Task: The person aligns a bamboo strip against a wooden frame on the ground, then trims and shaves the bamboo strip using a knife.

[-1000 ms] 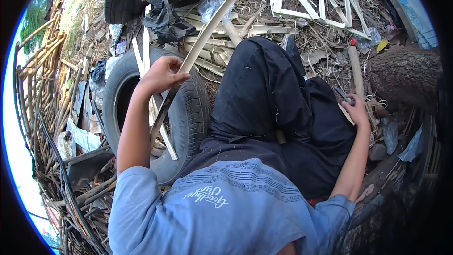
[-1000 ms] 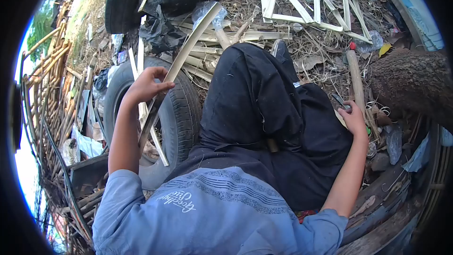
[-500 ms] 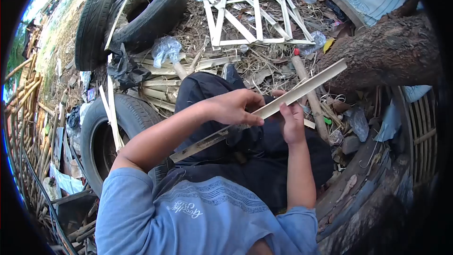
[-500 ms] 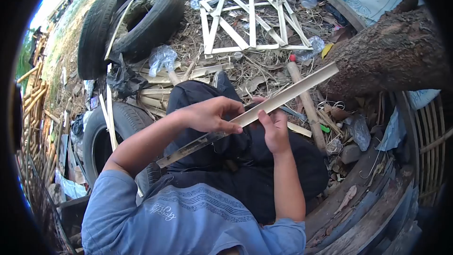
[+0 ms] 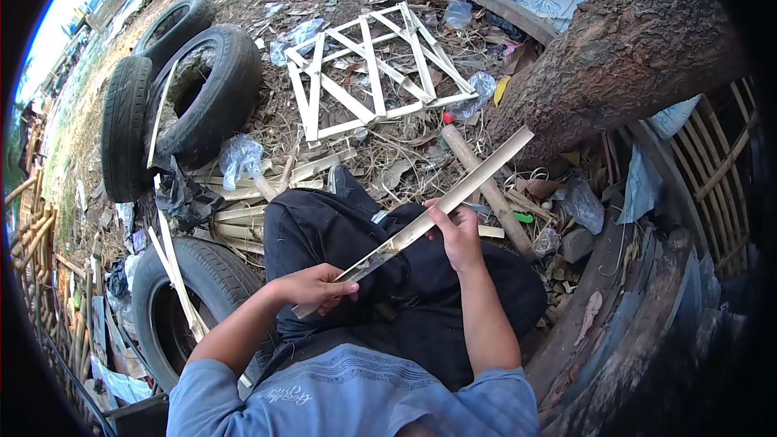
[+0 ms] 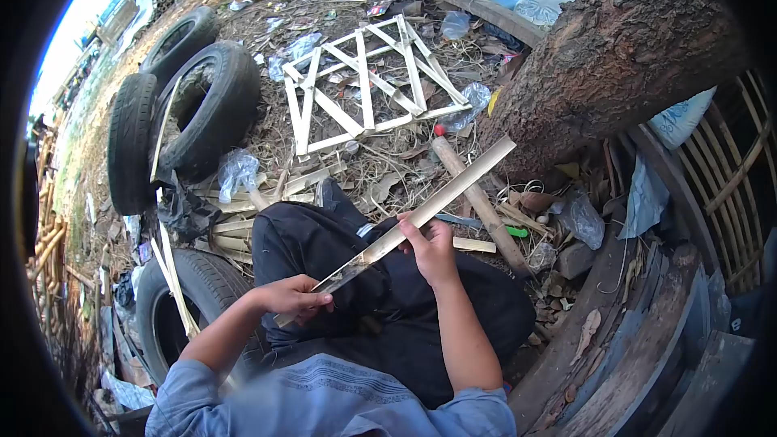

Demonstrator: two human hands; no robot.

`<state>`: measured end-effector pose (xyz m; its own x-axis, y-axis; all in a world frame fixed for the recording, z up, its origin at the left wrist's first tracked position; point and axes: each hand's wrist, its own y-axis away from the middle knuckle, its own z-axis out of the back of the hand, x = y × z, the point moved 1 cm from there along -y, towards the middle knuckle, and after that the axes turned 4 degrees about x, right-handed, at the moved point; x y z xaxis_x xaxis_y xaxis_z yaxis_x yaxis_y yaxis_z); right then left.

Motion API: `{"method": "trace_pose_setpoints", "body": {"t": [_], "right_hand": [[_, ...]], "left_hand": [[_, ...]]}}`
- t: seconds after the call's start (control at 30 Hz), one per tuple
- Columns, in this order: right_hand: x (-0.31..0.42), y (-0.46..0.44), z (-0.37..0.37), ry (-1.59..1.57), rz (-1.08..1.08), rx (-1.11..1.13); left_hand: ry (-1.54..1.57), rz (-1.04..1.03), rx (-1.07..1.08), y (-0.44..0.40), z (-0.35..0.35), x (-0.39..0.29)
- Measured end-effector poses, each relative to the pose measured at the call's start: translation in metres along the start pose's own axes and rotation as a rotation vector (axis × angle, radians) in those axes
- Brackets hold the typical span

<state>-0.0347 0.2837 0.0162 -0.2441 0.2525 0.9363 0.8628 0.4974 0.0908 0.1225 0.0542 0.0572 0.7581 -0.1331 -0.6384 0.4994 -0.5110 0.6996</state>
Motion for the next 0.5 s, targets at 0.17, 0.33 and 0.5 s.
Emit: {"method": "trace_pose_setpoints", "body": {"t": [0.17, 0.33, 0.5], "right_hand": [[0.005, -0.003, 0.015, 0.136, -0.143, 0.204], [0.048, -0.006, 0.085, 0.899, -0.339, 0.133], [0.024, -0.013, 0.207, 1.311, -0.510, -0.119]], "left_hand": [[0.169, -0.025, -0.108, -0.001, -0.005, 0.017], [0.319, -0.174, -0.457, 0.021, 0.012, 0.039], [0.344, -0.222, -0.505, 0.024, 0.031, 0.050]]}}
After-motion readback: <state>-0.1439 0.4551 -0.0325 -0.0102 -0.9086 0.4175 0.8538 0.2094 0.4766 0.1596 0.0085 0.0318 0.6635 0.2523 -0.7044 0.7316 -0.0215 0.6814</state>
